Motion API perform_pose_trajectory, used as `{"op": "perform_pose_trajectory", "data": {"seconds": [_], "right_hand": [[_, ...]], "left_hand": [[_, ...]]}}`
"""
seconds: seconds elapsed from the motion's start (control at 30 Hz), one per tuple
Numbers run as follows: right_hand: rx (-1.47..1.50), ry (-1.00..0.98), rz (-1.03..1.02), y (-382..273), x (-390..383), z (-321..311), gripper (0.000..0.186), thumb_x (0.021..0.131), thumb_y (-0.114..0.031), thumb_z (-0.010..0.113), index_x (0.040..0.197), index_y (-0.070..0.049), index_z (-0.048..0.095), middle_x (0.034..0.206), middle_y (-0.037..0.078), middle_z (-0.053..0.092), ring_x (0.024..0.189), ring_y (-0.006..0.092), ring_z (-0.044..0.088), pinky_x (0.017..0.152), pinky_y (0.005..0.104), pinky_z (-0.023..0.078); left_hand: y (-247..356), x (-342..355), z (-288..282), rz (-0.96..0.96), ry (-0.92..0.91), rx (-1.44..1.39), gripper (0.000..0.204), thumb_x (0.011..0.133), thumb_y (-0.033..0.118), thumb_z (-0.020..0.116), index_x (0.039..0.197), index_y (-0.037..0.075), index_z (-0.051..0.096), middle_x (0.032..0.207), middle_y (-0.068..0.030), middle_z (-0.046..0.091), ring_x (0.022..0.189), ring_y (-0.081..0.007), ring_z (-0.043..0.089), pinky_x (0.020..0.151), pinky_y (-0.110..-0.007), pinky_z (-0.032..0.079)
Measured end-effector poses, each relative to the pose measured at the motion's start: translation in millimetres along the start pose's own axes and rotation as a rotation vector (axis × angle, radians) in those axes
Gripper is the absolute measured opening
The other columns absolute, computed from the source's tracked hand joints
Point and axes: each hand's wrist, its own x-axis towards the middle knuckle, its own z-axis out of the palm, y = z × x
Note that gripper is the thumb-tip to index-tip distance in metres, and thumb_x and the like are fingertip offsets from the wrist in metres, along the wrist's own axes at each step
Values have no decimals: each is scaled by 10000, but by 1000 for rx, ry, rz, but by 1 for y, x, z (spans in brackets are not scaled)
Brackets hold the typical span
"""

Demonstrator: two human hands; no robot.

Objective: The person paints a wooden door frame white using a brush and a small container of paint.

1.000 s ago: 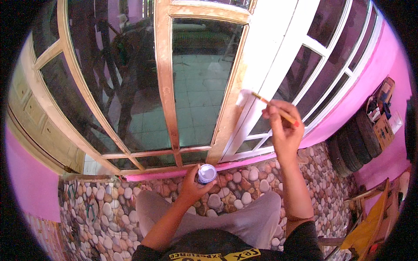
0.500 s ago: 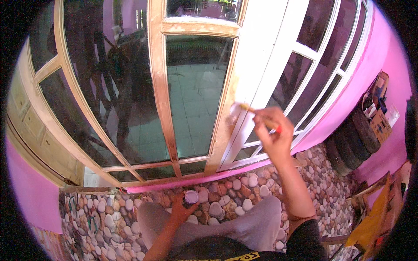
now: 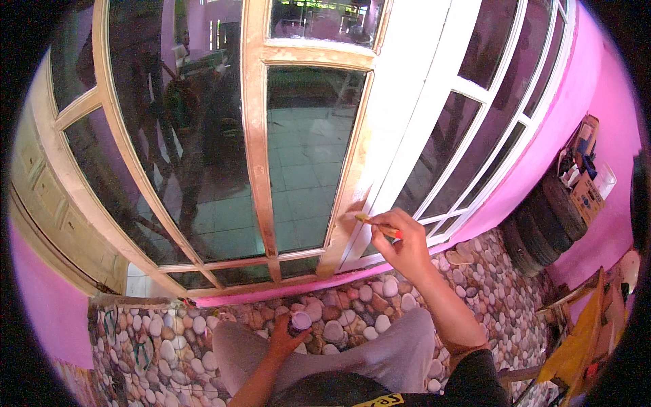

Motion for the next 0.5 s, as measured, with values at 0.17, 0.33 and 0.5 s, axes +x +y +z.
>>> {"op": "perform_pose_trajectory", "data": {"seconds": [0.17,0.33,0.5], "right_hand": [[-14,251,-183,-9,36,-16,129,854,-21,718,981,-2,708,928,146,695,834,292,696,765,354,546],[-27,332,-211,-28,20,-26,115,851,-12,711,965,1,711,921,119,702,837,256,690,755,348,539],[-54,-23,1,0,-20,8,159,847,-70,738,991,-14,701,936,139,683,868,302,691,769,376,551]], "left_hand": [[-27,-6,5,17,-4,-50,787,749,408,903,1308,-34,570,1256,-243,605,1180,-379,609,1002,-457,498],[-16,-8,0,19,32,48,784,747,400,903,1311,-33,571,1252,-225,618,1173,-386,616,1004,-462,498],[-8,-5,2,18,28,-1,793,733,387,915,1311,-31,568,1262,-224,613,1185,-385,609,1014,-459,495]]}}
